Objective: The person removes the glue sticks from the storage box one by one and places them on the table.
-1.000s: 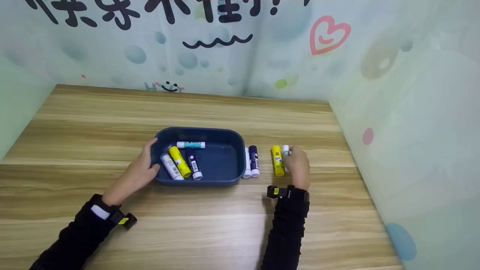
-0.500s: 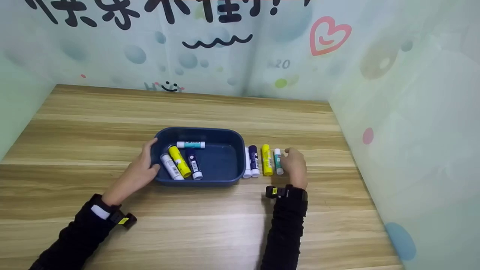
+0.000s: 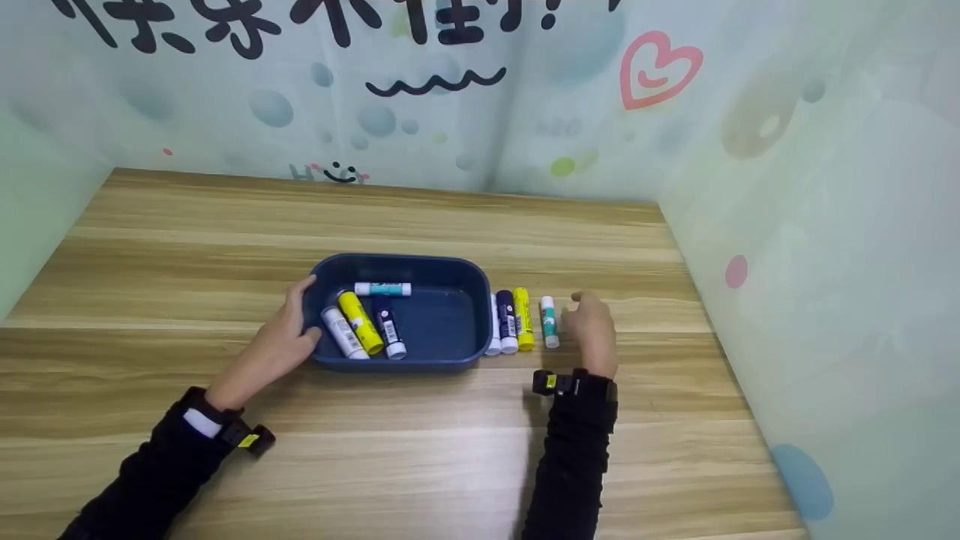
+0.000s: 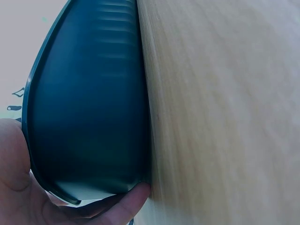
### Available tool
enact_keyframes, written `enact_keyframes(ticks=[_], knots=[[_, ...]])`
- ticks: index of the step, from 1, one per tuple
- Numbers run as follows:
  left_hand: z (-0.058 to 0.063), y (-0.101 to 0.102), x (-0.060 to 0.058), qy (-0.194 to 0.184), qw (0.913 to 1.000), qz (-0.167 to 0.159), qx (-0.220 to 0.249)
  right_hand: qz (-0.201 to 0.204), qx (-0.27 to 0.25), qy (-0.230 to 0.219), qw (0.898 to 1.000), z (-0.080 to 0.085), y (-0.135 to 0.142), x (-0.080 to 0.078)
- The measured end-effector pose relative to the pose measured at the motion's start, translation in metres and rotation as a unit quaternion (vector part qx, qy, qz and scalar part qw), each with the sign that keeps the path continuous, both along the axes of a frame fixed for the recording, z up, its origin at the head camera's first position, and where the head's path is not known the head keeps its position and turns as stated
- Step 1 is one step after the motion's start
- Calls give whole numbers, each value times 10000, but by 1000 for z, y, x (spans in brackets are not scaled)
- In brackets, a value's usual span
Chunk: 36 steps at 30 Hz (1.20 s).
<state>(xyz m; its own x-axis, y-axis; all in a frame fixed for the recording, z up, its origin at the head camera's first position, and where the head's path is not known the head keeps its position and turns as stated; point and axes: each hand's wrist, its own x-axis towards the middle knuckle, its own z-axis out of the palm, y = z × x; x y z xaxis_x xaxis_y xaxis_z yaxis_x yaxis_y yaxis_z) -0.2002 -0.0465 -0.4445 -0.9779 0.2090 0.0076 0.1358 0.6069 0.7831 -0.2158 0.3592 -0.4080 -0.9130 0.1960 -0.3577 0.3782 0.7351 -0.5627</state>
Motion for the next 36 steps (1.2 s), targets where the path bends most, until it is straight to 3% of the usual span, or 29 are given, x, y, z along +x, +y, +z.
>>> enact_keyframes(ticks=[21, 36], knots=[[1, 1, -1, -125, 9998, 59, -105, 229, -20, 163, 9996, 8, -9, -1], [1, 0, -1, -15, 10000, 61, -73, 739, -446, 712, 9937, 25, -54, -3]])
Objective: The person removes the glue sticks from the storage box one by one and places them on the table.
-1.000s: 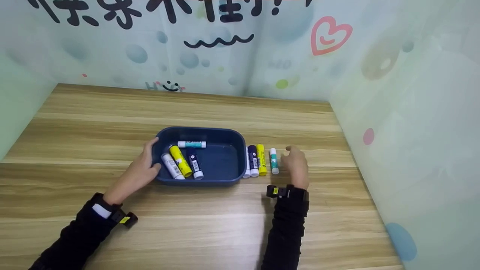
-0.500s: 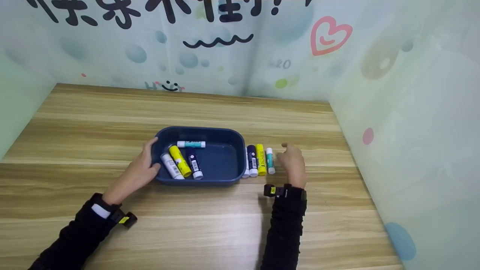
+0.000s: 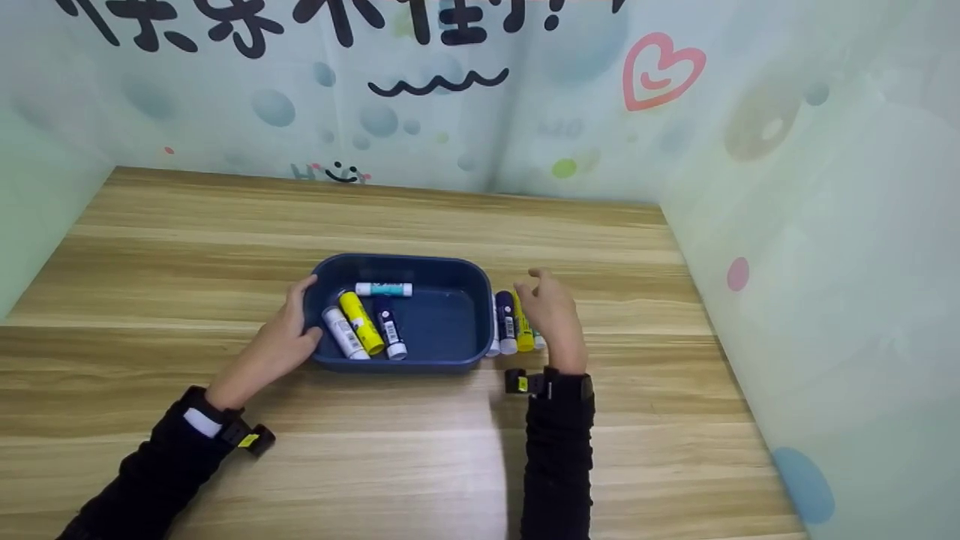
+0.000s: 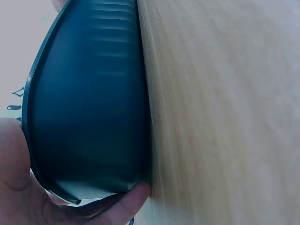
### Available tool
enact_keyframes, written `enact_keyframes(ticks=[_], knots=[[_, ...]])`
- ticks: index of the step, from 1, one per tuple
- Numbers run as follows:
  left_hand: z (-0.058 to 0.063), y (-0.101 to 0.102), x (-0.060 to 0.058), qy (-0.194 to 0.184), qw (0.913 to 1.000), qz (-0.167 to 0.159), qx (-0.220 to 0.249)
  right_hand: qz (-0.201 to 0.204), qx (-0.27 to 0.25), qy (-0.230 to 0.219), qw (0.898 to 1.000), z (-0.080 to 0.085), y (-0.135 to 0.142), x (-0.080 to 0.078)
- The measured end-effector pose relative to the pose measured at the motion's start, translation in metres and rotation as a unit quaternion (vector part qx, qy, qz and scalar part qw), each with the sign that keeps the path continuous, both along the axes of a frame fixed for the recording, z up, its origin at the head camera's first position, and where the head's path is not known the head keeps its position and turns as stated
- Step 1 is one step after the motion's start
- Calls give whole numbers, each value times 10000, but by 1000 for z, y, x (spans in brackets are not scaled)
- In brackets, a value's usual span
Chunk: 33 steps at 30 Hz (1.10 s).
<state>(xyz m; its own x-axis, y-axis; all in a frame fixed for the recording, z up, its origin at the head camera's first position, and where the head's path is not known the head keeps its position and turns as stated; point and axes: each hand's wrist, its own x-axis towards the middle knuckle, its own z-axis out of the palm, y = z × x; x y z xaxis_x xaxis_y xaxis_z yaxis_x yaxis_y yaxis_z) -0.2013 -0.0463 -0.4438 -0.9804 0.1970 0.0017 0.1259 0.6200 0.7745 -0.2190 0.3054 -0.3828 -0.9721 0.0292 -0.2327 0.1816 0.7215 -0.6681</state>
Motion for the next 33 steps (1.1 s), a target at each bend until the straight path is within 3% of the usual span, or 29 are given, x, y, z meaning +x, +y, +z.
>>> enact_keyframes(ticks=[9, 14, 21, 25, 33], knots=[[-1, -1, 0, 113, 9999, -43, 4, 380, 108, 232, 9989, -8, -38, -4], [-1, -1, 0, 127, 9999, -29, 14, 501, 733, 504, 9948, -20, -56, -7], [-1, -1, 0, 58, 10000, -8, 46, 293, 2045, 1377, 9687, -37, -74, -4], [-1, -1, 0, 70, 10000, -5, 53, 113, 2290, 1706, 9583, -44, -78, -4], [3, 1, 1, -71, 9999, -23, -81, -151, 2775, 1832, 9430, -53, -82, -6]])
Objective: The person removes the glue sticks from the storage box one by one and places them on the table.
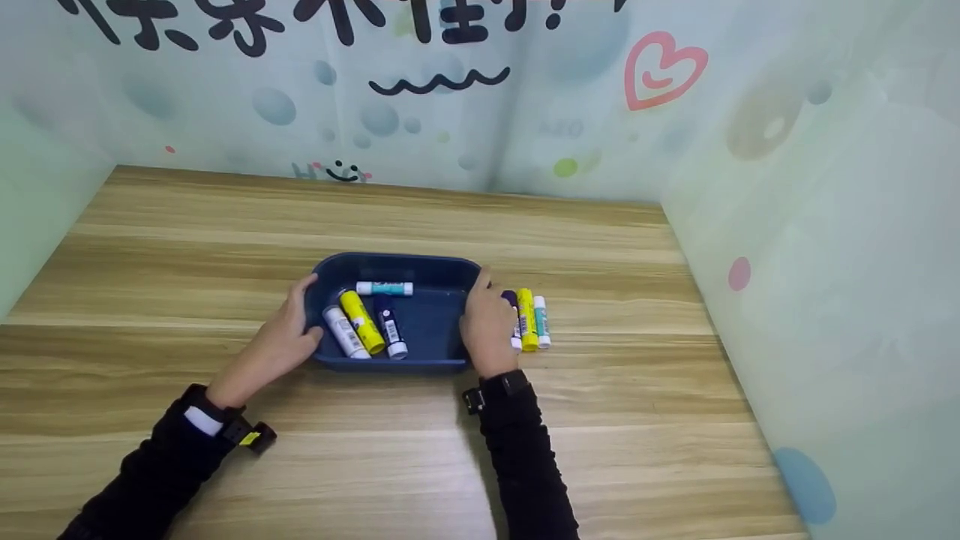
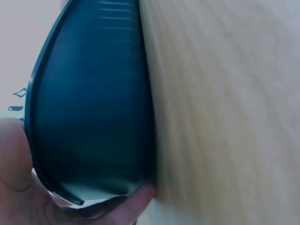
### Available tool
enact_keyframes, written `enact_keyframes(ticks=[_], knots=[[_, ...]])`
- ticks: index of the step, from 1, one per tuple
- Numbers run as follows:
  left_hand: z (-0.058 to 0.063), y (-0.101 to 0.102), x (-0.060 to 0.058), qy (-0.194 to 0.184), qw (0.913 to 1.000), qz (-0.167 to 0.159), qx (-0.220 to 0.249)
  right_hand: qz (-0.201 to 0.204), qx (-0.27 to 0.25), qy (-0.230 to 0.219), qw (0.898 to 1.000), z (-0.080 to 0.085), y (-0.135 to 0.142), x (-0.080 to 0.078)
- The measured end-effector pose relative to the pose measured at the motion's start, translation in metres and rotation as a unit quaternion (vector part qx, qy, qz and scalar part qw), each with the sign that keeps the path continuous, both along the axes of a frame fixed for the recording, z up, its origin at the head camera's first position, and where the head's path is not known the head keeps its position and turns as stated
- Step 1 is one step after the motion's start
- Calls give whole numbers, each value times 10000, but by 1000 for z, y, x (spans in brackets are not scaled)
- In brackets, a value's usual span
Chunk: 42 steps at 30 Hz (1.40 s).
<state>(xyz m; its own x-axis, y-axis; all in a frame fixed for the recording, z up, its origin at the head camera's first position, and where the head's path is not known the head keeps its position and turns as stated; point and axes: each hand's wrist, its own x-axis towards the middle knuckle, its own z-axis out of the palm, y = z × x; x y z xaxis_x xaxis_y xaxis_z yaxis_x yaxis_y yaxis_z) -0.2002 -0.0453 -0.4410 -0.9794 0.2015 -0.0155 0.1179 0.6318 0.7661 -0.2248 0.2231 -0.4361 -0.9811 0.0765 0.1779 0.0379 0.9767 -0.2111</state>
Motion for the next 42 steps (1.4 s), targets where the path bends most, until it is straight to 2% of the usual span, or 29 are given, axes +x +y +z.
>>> enact_keyframes(ticks=[2, 5, 7, 10, 12, 14, 17, 19, 22, 25, 28, 30, 35, 42], knots=[[3, 2, 1, 130, 9997, 61, -212, -36, 75, 68, 9999, -1, -1, 0], [7, 8, 2, 694, 9944, 206, -766, -61, 99, 161, 9998, -2, -1, 0], [8, 12, 2, 1326, 9841, 219, -1158, -61, 95, 217, 9997, -2, -1, 0], [10, 19, 1, 2138, 9626, 112, -1659, -48, 88, 278, 9996, -3, -1, 0], [10, 22, 1, 2494, 9485, 20, -1955, -37, 91, 286, 9995, -3, -1, 1], [10, 26, 2, 2618, 9383, 6, -2258, -46, 99, 259, 9996, -3, 0, 1], [11, 30, 1, 2498, 9327, 28, -2603, -91, 68, 156, 9998, -2, 0, 0], [13, 33, 1, 2197, 9360, -20, -2749, -121, 11, 59, 9999, -1, 0, -1], [17, 36, 0, 1529, 9449, -160, -2889, -162, -63, -72, 9998, 0, 0, -2], [21, 39, 0, 895, 9496, -305, -2988, -152, -68, -72, 9998, -1, 0, -1], [24, 41, -1, 472, 9488, -407, -3098, -115, -34, 50, 9999, -2, 0, -1], [25, 42, -2, 346, 9465, -465, -3174, -85, -20, 130, 9999, -2, 0, 0], [24, 44, -6, 413, 9423, -496, -3284, -80, 16, 116, 9999, -2, 0, 0], [22, 50, -2, 1221, 9459, -517, -2960, -137, -82, -84, 9998, -1, 0, -1]])
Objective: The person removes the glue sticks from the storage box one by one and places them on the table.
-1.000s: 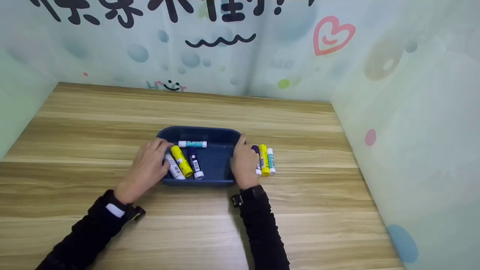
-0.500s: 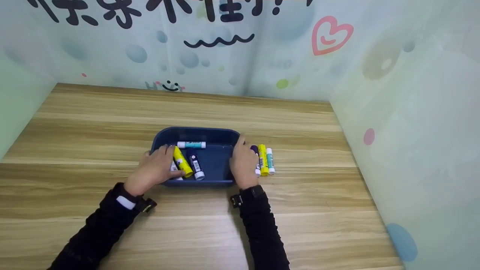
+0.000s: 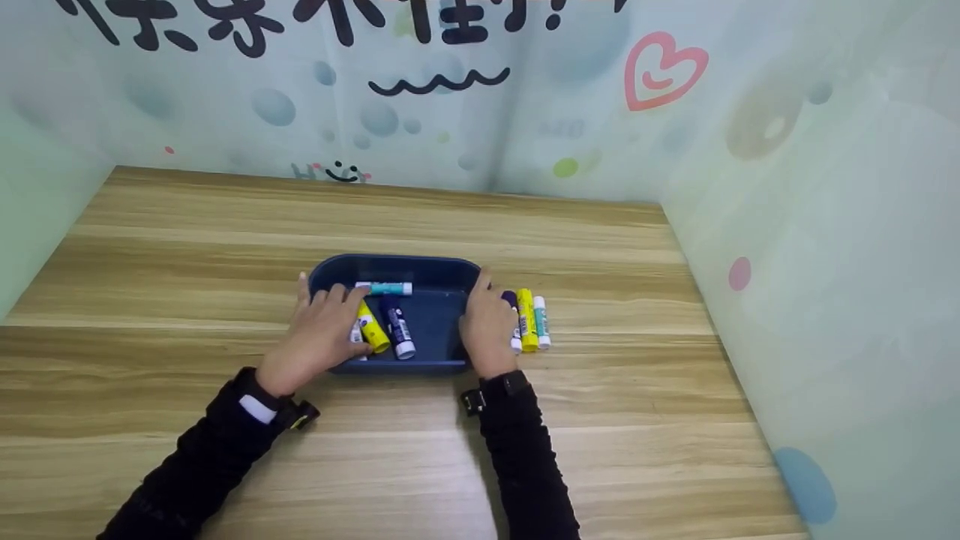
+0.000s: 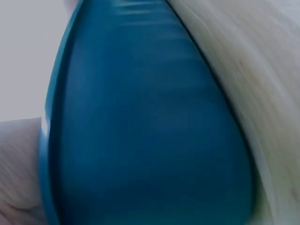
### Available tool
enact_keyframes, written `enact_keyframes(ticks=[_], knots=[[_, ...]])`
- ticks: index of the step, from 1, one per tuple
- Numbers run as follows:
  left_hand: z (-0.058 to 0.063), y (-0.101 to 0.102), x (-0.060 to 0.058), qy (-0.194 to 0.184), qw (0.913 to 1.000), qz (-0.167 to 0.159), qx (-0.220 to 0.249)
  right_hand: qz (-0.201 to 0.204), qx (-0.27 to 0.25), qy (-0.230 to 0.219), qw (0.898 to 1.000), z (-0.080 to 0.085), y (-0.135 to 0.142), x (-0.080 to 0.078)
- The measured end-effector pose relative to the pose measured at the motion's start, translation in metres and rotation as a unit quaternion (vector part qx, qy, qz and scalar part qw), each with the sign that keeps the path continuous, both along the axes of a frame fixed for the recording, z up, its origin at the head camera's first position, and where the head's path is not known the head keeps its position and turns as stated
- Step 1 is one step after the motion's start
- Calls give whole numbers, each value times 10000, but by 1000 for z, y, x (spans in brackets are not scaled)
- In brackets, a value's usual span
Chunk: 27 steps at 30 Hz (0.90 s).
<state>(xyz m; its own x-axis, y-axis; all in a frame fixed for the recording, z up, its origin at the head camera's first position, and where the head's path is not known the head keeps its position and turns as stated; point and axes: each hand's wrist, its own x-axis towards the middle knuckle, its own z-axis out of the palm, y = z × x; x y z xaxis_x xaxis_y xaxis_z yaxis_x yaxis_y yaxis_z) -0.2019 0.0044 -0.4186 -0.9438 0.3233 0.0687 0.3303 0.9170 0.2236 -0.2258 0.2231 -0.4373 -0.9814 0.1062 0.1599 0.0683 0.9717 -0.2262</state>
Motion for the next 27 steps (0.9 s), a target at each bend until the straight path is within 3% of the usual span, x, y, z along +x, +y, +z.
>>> enact_keyframes(ticks=[7, 12, 16, 22, 27], knots=[[3, 6, 8, 419, 9951, -223, 870, 26, -54, -6, 10000, 0, -1, 0], [2, 8, 11, 493, 9854, -173, 1621, 12, -100, -128, 9999, 1, -2, -1], [2, 7, 11, 602, 9781, -392, 1956, 1, -74, -193, 9998, 1, -2, -2], [4, 3, 12, 88, 9789, -864, 1850, -20, -82, -275, 9996, 1, 0, -2], [6, 1, 12, -275, 9789, -992, 1763, -30, -123, -181, 9998, 3, 1, 0]])
